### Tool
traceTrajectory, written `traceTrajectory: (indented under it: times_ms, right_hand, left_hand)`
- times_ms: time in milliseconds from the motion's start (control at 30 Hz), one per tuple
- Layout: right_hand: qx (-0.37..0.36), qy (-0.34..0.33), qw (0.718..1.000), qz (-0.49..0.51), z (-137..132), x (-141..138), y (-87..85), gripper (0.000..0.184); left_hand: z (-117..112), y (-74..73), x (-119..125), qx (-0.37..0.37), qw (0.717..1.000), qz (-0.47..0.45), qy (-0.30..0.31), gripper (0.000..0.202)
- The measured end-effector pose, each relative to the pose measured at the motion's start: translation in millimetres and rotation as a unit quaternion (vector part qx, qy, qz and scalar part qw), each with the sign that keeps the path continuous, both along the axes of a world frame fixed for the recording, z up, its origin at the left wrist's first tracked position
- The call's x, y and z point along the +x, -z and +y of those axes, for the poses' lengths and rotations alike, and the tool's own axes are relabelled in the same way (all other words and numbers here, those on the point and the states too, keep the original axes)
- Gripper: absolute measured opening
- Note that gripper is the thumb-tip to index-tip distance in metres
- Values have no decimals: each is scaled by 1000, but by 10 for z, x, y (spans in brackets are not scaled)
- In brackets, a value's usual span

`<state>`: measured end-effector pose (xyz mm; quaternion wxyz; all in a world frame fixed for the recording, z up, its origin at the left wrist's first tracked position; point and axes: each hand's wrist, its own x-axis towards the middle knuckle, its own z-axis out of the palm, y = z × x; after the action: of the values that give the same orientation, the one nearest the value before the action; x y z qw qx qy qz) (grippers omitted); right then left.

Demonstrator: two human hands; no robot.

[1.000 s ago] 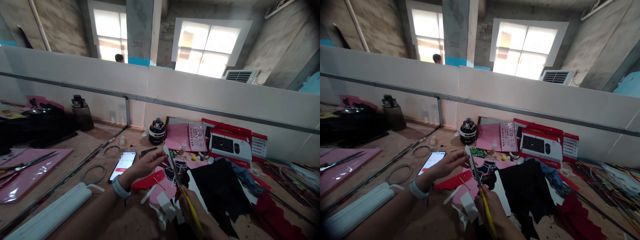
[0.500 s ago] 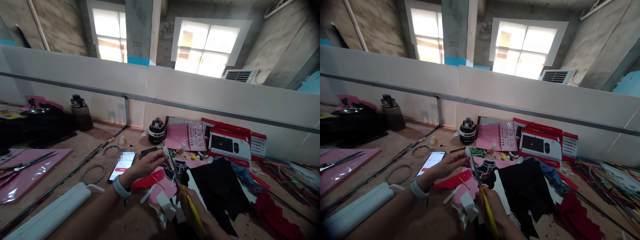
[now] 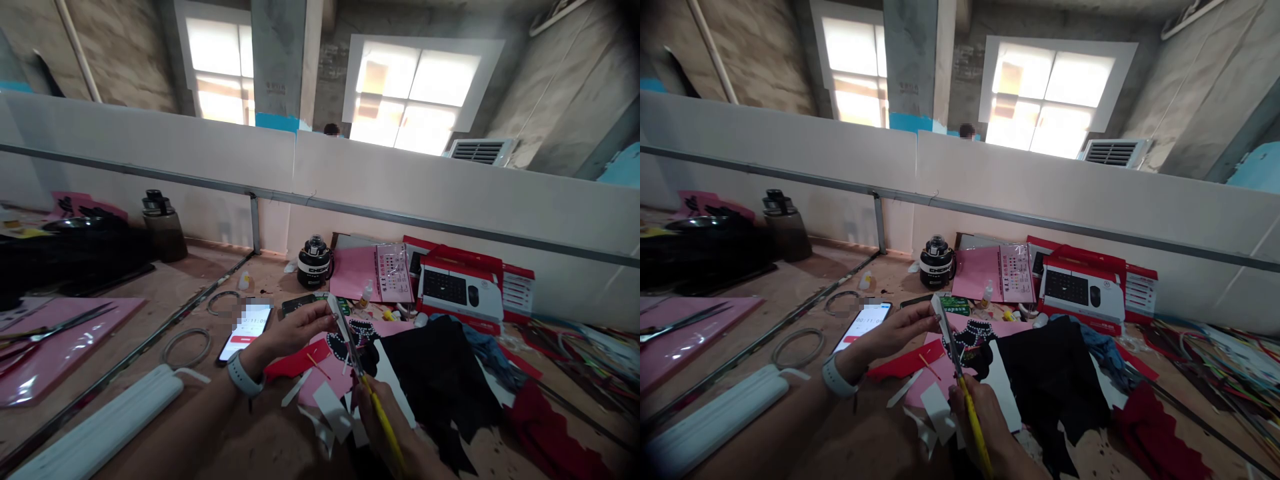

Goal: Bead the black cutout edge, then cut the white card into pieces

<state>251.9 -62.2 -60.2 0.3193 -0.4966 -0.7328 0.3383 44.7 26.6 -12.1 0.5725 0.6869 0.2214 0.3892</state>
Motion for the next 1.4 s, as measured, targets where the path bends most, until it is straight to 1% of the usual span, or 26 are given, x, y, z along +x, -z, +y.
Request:
traceTrajectory:
  times_ms: [100, 267, 333, 400, 467, 533, 600, 700, 833, 900, 1000, 1100, 1167, 1233, 1300, 1367, 1400]
  right_hand:
    - [-11, -9, 1000, -3, 41, 16, 74, 66]
    - [-6, -20, 1000, 3, 88, 24, 208, 71]
    - [-12, -14, 1000, 18, 94, 8, 237, 70]
    - [-25, 0, 998, 54, 98, -10, 248, 70]
    - [-65, 19, 991, 115, 102, -21, 239, 67]
    - [-119, 41, 973, 193, 109, -21, 209, 64]
    - [-141, 57, 953, 261, 121, -9, 168, 59]
    - [-128, 62, 942, 304, 147, 20, 110, 50]
    - [-110, 35, 932, 342, 166, 42, 68, 39]
    - [-96, 21, 923, 372, 164, 39, 45, 36]
    - [-75, 22, 913, 400, 163, 42, -19, 37]
    - [-66, 19, 914, 399, 187, 102, -119, 38]
    - [-69, -5, 924, 376, 216, 187, -201, 36]
    - [-84, -47, 941, 324, 244, 287, -285, 35]
    - [-110, -76, 958, 252, 267, 373, -352, 32]
    - [-121, -64, 970, 200, 287, 418, -386, 29]
    - [-121, -47, 974, 186, 298, 426, -388, 27]
  left_hand:
    - [2, 6, -1, 3, 1000, 4, 0, 26]
    - [-1, -5, 3, -1, 1000, 4, 4, 25]
    - [-1, -6, 5, -4, 1000, 4, 5, 25]
    - [0, -8, 4, -6, 1000, 2, 3, 24]
    - [-1, -12, 3, -6, 1000, 1, -3, 24]
    - [-8, -18, 4, -12, 1000, 6, 1, 25]
    - [-24, -25, 14, -26, 999, 18, 16, 26]
    - [-64, -24, 57, -31, 998, 36, 30, 27]
    - [-132, 10, 166, 9, 998, 53, 14, 27]
    - [-172, 28, 230, 26, 997, 69, 7, 26]
    - [-230, 36, 307, 47, 994, 99, 11, 26]
    - [-254, 24, 324, 46, 994, 97, 12, 25]
    - [-240, 13, 295, 15, 997, 78, 16, 25]
    - [-211, 5, 249, -27, 997, 73, 25, 29]
    - [-182, 2, 211, -57, 992, 102, 42, 34]
    - [-167, 4, 196, -65, 984, 152, 69, 36]
    - [-167, 6, 198, -60, 980, 175, 78, 36]
